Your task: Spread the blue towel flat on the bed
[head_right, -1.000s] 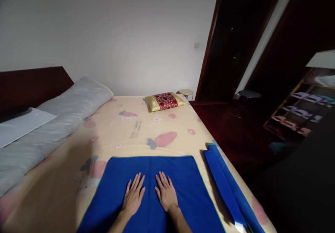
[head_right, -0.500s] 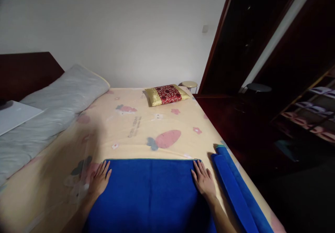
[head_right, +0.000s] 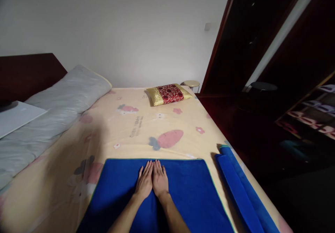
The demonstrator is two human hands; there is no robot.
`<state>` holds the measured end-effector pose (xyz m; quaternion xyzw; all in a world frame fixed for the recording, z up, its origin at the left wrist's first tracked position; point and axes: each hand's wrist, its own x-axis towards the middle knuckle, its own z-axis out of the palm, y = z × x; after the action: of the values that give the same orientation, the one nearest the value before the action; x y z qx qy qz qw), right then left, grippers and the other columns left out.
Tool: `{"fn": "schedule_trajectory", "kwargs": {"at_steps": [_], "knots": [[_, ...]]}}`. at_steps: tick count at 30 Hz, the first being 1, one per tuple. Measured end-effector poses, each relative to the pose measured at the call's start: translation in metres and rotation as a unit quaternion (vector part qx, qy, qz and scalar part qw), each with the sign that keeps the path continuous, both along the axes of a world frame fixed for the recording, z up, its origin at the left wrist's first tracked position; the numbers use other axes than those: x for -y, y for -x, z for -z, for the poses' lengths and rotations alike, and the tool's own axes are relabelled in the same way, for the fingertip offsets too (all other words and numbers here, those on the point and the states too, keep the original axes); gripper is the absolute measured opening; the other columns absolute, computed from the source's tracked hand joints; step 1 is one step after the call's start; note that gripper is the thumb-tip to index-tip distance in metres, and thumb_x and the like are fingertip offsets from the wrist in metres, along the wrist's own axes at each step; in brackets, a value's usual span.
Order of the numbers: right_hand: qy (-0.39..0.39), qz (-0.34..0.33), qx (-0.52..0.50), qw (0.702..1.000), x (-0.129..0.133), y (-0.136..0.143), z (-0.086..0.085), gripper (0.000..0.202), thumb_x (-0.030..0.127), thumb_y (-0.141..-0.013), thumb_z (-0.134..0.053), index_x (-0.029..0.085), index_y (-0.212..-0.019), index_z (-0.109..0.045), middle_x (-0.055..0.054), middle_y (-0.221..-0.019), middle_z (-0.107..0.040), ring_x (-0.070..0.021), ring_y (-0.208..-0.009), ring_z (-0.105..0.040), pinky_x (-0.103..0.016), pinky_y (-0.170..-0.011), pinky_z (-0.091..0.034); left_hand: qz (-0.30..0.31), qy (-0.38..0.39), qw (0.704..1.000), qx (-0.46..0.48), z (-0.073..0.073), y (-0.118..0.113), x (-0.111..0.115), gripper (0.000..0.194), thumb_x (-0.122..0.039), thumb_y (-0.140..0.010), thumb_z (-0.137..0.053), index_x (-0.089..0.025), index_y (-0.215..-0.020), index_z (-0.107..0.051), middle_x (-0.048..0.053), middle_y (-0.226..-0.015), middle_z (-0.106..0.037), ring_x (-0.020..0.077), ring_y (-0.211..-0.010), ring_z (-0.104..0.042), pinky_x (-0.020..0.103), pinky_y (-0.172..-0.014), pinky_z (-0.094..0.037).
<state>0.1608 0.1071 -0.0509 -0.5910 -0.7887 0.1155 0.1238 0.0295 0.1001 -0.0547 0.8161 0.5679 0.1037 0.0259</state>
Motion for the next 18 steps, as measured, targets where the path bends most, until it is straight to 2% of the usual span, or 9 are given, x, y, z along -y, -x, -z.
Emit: {"fn": "schedule_trajectory", "kwargs": {"at_steps": [2,4,8,10,13,16,18], "knots": [[0.018,0.005,0.002,1.0,0.001,0.008,0.002,0.056,0.02,-0.091,-0.03,0.015,-0.147,-0.029,-0.008,-0.155,-0.028,-0.0204,-0.144,-0.023,-0.043,-0.117,-0.022,-0.01,0.013,1.0,0.006,0.005,-0.007,0.0,0.055,-0.026,-0.096,-0.027,-0.023,-0.15,-0.012,0.003,-0.155,-0.032,0.0193,-0.144,-0.027,0.044,-0.118,-0.026],[0.008,0.015,0.004,1.0,0.001,0.002,0.004,0.055,0.026,-0.093,-0.03,0.019,-0.147,-0.028,-0.007,-0.156,-0.026,-0.021,-0.145,-0.022,-0.045,-0.117,-0.021,-0.02,0.015,1.0,0.013,0.004,-0.005,-0.001,0.055,-0.027,-0.097,-0.027,-0.027,-0.15,-0.012,0.002,-0.156,-0.03,0.02,-0.144,-0.026,0.047,-0.118,-0.024],[-0.02,0.036,0.008,0.999,-0.002,-0.024,0.005,0.057,0.048,-0.096,-0.027,0.024,-0.148,-0.027,-0.007,-0.157,-0.026,-0.0217,-0.145,-0.023,-0.047,-0.117,-0.022,-0.046,0.02,0.998,0.022,-0.006,0.006,-0.007,0.053,-0.035,-0.098,-0.027,-0.032,-0.149,-0.016,0.002,-0.158,-0.028,0.0207,-0.144,-0.026,0.05,-0.118,-0.022],[-0.032,0.056,0.019,0.998,-0.003,-0.047,0.006,0.06,0.054,-0.095,-0.025,0.024,-0.147,-0.028,-0.008,-0.156,-0.028,-0.021,-0.144,-0.024,-0.046,-0.116,-0.022,-0.071,0.022,0.997,0.016,-0.01,0.017,-0.01,0.052,-0.04,-0.097,-0.027,-0.032,-0.149,-0.02,0.002,-0.158,-0.027,0.0206,-0.145,-0.025,0.05,-0.118,-0.022],[-0.052,0.103,0.054,0.992,0.001,-0.098,0.011,0.06,0.055,-0.096,-0.023,0.024,-0.147,-0.029,-0.007,-0.156,-0.03,-0.0201,-0.144,-0.026,-0.046,-0.116,-0.022,-0.153,0.027,0.988,-0.009,-0.011,0.051,-0.012,0.053,-0.044,-0.097,-0.025,-0.032,-0.148,-0.022,0.002,-0.158,-0.026,0.0203,-0.146,-0.022,0.052,-0.118,-0.02],[-0.073,0.162,0.083,0.981,0.009,-0.158,0.021,0.063,0.057,-0.095,-0.021,0.024,-0.148,-0.027,-0.007,-0.156,-0.029,-0.0206,-0.144,-0.025,-0.046,-0.116,-0.022,-0.244,0.021,0.969,-0.04,-0.011,0.101,-0.011,0.055,-0.047,-0.097,-0.022,-0.029,-0.149,-0.021,0.003,-0.159,-0.022,0.0214,-0.146,-0.021,0.054,-0.118,-0.017],[-0.083,0.185,0.096,0.974,0.014,-0.19,0.027,0.067,0.059,-0.094,-0.02,0.021,-0.148,-0.027,-0.007,-0.156,-0.031,-0.021,-0.144,-0.024,-0.046,-0.116,-0.021,-0.281,0.026,0.958,-0.051,-0.011,0.133,-0.01,0.056,-0.048,-0.097,-0.019,-0.028,-0.149,-0.019,0.003,-0.16,-0.019,0.022,-0.146,-0.02,0.054,-0.117,-0.019]]}}
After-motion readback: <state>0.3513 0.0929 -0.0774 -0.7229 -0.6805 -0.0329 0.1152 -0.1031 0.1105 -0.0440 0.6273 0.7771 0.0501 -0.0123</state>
